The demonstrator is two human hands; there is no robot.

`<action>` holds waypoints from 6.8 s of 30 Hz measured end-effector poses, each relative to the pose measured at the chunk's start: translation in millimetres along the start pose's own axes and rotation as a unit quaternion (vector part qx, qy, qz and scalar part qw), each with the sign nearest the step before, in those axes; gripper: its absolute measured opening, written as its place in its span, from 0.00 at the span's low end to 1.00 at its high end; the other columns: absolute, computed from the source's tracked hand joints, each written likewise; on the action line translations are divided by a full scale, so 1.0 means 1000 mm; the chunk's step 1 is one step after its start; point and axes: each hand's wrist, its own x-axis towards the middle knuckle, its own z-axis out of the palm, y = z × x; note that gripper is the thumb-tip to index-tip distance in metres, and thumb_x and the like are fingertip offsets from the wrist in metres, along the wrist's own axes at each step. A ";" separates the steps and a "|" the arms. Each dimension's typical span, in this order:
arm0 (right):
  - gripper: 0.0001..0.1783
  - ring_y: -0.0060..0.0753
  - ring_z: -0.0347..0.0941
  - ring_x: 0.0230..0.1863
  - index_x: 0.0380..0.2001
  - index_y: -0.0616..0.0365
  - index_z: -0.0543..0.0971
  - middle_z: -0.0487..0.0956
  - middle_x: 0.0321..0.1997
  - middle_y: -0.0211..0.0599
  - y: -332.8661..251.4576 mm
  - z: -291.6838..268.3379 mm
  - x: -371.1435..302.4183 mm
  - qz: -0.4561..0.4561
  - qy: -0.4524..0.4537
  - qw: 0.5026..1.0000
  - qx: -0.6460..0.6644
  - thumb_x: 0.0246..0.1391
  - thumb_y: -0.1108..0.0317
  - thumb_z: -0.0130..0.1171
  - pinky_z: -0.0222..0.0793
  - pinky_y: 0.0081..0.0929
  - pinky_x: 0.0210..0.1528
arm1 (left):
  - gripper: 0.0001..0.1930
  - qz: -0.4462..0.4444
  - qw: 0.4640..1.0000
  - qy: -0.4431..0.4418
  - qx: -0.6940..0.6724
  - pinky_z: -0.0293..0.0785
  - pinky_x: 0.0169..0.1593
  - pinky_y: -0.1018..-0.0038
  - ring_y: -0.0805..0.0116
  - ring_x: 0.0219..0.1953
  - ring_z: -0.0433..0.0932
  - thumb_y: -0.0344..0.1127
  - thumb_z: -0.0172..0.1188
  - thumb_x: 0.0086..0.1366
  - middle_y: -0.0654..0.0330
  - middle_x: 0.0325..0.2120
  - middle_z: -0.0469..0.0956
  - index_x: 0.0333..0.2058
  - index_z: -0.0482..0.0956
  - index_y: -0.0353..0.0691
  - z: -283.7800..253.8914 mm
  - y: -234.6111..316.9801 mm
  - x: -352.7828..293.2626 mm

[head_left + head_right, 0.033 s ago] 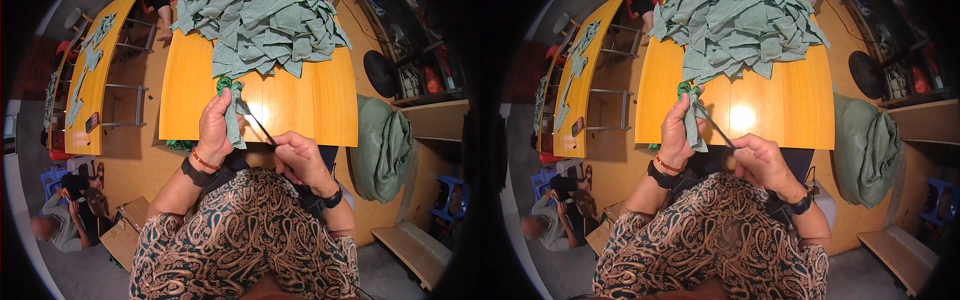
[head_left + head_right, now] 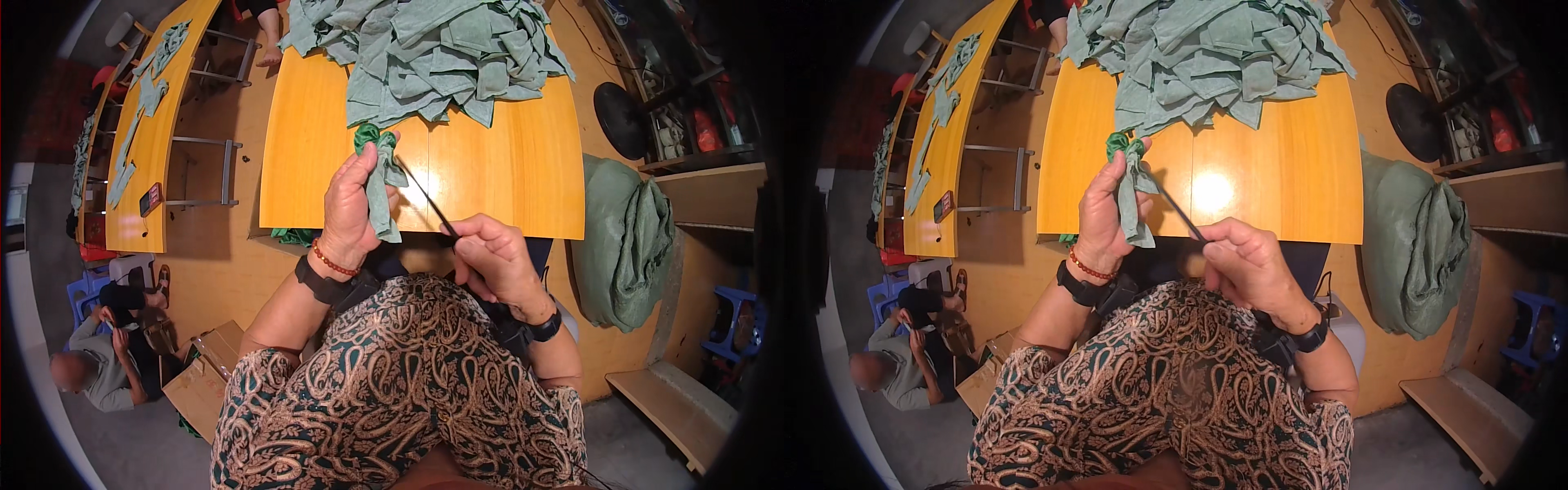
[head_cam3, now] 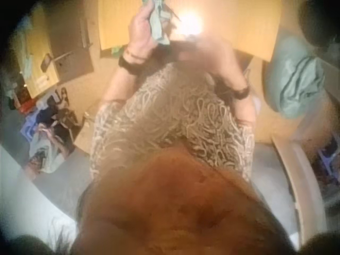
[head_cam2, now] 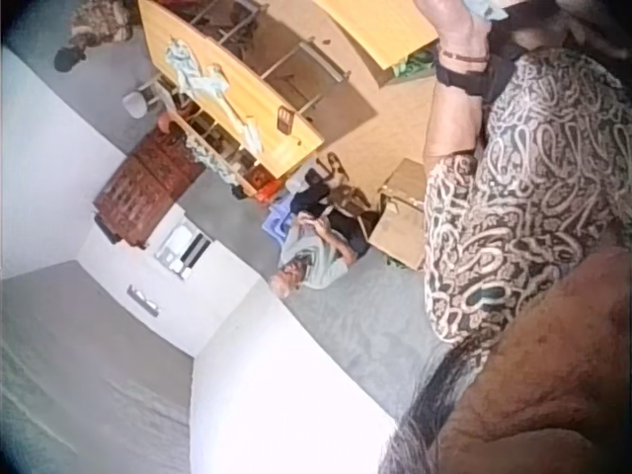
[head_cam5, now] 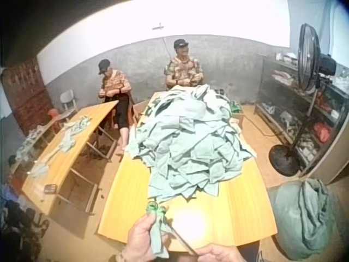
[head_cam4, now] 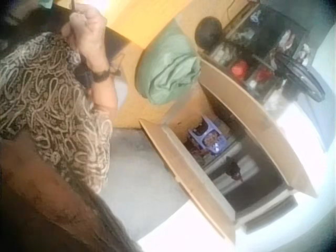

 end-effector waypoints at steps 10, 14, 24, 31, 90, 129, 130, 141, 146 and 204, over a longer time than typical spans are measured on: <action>0.13 0.11 0.59 0.07 0.49 0.61 0.75 0.76 0.18 0.31 -0.005 -0.008 0.004 0.022 -0.028 0.999 -0.023 0.67 0.66 0.50 0.50 0.11 0.08 | 0.24 -0.041 0.996 -0.069 0.041 0.66 0.20 0.83 0.82 0.19 0.66 0.43 0.50 0.72 0.66 0.27 0.73 0.55 0.70 0.28 -0.005 0.009 -0.002; 0.13 0.11 0.60 0.08 0.49 0.60 0.75 0.76 0.17 0.30 -0.004 -0.012 0.007 0.024 -0.050 0.998 -0.020 0.66 0.66 0.51 0.50 0.11 0.08 | 0.22 -0.012 0.991 -0.058 0.122 0.67 0.20 0.83 0.82 0.16 0.65 0.43 0.51 0.71 0.66 0.24 0.72 0.52 0.73 0.27 0.001 0.012 -0.005; 0.13 0.12 0.61 0.11 0.48 0.59 0.76 0.75 0.18 0.28 0.008 -0.011 0.022 0.012 -0.059 0.998 0.015 0.65 0.65 0.54 0.54 0.13 0.12 | 0.20 -0.074 0.956 -0.097 0.266 0.53 0.19 0.85 0.83 0.16 0.59 0.47 0.50 0.72 0.71 0.15 0.66 0.40 0.80 0.32 0.006 -0.007 -0.013; 0.12 0.12 0.60 0.10 0.48 0.61 0.75 0.75 0.18 0.28 0.017 -0.002 0.033 -0.031 -0.022 0.998 0.044 0.65 0.68 0.52 0.53 0.13 0.11 | 0.21 0.010 0.997 -0.030 0.076 0.71 0.36 0.81 0.80 0.32 0.74 0.49 0.50 0.73 0.66 0.34 0.77 0.47 0.76 0.35 0.012 -0.007 -0.011; 0.09 0.13 0.59 0.09 0.39 0.63 0.74 0.77 0.21 0.34 0.011 -0.009 0.035 -0.062 0.019 0.994 0.091 0.65 0.68 0.51 0.52 0.12 0.10 | 0.21 -0.060 0.978 -0.072 0.188 0.61 0.23 0.86 0.86 0.20 0.66 0.45 0.51 0.73 0.71 0.24 0.74 0.55 0.73 0.34 0.011 -0.048 -0.021; 0.14 0.08 0.63 0.17 0.49 0.58 0.80 0.75 0.21 0.22 0.026 -0.019 0.013 -0.044 0.056 0.996 -0.055 0.62 0.67 0.58 0.58 0.10 0.18 | 0.09 0.053 0.990 -0.116 0.054 0.79 0.46 0.73 0.73 0.40 0.80 0.26 0.60 0.66 0.61 0.38 0.79 0.44 0.74 0.36 -0.001 -0.024 -0.005; 0.13 0.08 0.63 0.17 0.49 0.58 0.80 0.75 0.21 0.22 0.027 -0.018 0.014 -0.051 0.066 0.996 -0.042 0.62 0.67 0.58 0.58 0.10 0.18 | 0.10 0.033 0.992 -0.114 0.049 0.79 0.47 0.72 0.73 0.40 0.80 0.26 0.60 0.66 0.61 0.39 0.79 0.45 0.74 0.36 -0.001 -0.027 -0.008; 0.14 0.10 0.62 0.14 0.49 0.61 0.79 0.75 0.21 0.23 0.037 -0.017 0.009 -0.065 0.073 0.991 -0.090 0.64 0.68 0.56 0.56 0.11 0.15 | 0.04 0.077 0.995 -0.051 -0.037 0.78 0.44 0.76 0.75 0.38 0.79 0.33 0.59 0.69 0.63 0.37 0.80 0.39 0.75 0.41 0.002 -0.011 -0.002; 0.15 0.10 0.60 0.14 0.47 0.63 0.79 0.73 0.19 0.23 0.031 -0.018 0.011 -0.064 0.051 0.996 0.029 0.65 0.64 0.55 0.54 0.11 0.15 | 0.03 0.086 0.993 -0.083 0.024 0.76 0.45 0.77 0.77 0.38 0.79 0.31 0.59 0.68 0.65 0.36 0.80 0.38 0.75 0.41 -0.013 -0.024 -0.002; 0.14 0.11 0.54 0.10 0.43 0.62 0.80 0.69 0.14 0.25 0.033 -0.024 0.005 -0.036 -0.035 0.994 0.092 0.65 0.62 0.54 0.47 0.13 0.10 | 0.09 0.157 0.970 -0.110 0.148 0.72 0.51 0.74 0.77 0.41 0.76 0.31 0.56 0.69 0.63 0.40 0.78 0.45 0.76 0.35 -0.001 -0.028 -0.021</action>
